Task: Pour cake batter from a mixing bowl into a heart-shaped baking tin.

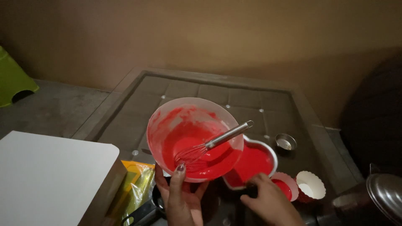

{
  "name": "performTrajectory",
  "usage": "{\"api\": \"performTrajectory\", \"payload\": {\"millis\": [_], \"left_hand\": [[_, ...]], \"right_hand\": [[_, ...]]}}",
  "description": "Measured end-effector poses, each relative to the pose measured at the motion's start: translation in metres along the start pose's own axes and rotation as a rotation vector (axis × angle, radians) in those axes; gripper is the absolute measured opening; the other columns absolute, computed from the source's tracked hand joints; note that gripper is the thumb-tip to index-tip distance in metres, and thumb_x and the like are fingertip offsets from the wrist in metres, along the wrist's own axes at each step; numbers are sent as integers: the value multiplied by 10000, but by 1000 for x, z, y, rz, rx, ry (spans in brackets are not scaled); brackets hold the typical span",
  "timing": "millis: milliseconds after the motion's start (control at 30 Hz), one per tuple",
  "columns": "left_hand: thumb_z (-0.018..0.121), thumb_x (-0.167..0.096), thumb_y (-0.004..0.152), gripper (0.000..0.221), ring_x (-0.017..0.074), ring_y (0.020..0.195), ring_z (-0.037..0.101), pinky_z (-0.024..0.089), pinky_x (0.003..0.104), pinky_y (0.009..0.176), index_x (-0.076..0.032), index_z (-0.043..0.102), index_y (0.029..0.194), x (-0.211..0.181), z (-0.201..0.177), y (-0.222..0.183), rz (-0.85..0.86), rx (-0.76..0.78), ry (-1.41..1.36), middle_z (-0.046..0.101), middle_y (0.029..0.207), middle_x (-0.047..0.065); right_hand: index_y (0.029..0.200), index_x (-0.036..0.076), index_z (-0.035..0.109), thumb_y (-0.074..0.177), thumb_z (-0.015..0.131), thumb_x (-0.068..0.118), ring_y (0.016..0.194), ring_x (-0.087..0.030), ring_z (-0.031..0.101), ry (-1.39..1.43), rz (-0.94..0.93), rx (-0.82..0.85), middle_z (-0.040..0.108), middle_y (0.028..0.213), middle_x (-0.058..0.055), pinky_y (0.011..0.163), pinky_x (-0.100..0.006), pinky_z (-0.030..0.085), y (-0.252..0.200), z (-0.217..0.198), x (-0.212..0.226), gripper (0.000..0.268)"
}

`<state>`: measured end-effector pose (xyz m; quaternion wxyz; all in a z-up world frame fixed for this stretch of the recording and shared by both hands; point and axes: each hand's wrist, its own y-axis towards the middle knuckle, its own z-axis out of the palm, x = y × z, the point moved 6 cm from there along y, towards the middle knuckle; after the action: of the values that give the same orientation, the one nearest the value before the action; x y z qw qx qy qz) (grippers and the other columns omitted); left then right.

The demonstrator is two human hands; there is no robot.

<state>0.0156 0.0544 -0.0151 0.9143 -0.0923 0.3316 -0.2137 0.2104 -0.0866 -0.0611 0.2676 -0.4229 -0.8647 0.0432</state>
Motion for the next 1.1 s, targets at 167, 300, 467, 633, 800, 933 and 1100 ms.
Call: {"api": "performTrajectory", "payload": {"millis": [167, 300, 467, 633, 800, 933, 1100], "left_hand": [[666, -252, 739, 855, 316, 1227, 627, 631, 597, 805, -328, 334, 1523, -10, 7, -4, 4, 4, 6, 541, 1414, 130], [645, -203, 714, 886, 349, 1208, 641, 635, 635, 778, -368, 334, 1528, -15, 5, 0, -1, -51, 17, 530, 1410, 123], [631, -208, 715, 889, 354, 1204, 622, 643, 633, 730, -331, 328, 1541, -20, 16, 9, 69, 113, -1, 512, 1430, 143], [640, -172, 691, 949, 365, 1230, 595, 614, 655, 764, -319, 287, 1559, -25, 46, 14, 72, 84, 85, 466, 1439, 138], [631, -119, 669, 1108, 357, 1299, 565, 592, 535, 924, -276, 146, 1652, -39, 86, 13, 171, 333, 207, 447, 1546, 137], [622, -69, 651, 1117, 378, 1330, 524, 574, 544, 987, -194, 137, 1649, -34, 82, 18, 315, 437, 176, 402, 1496, 195], [647, -42, 759, 1099, 434, 1345, 560, 587, 596, 1006, -226, 80, 1682, -7, 46, 33, 238, 290, 252, 412, 1538, 226]], "right_hand": [[1204, 114, 724, 801, 782, 356, 1223, -173, 675, 48, -39, 106, 663, 1286, -41, 1075, -344, 519, -3, -1, 2, 473], [1219, 224, 784, 906, 755, 386, 1093, -102, 759, 4, 221, -9, 767, 1171, 28, 1003, -295, 580, -10, -33, 7, 354], [1442, 128, 584, 921, 656, 299, 899, -243, 730, 1021, 91, -182, 765, 1027, -172, 778, -394, 566, 19, -54, -36, 553], [1562, 189, 427, 941, 570, 477, 938, -239, 661, 1326, 101, -88, 645, 1062, -153, 780, -383, 539, -2, -88, 15, 699], [1453, 123, 560, 955, 553, 479, 918, -199, 616, 1314, 37, -134, 611, 1037, -109, 745, -332, 503, 13, -125, 35, 612], [1394, 58, 631, 930, 610, 425, 868, -175, 591, 1371, -134, -85, 611, 944, -56, 676, -302, 464, 31, -126, 28, 592], [1318, -10, 564, 972, 673, 359, 754, -186, 543, 1290, 170, -307, 559, 860, -46, 638, -295, 425, 25, -114, 16, 517]]}}
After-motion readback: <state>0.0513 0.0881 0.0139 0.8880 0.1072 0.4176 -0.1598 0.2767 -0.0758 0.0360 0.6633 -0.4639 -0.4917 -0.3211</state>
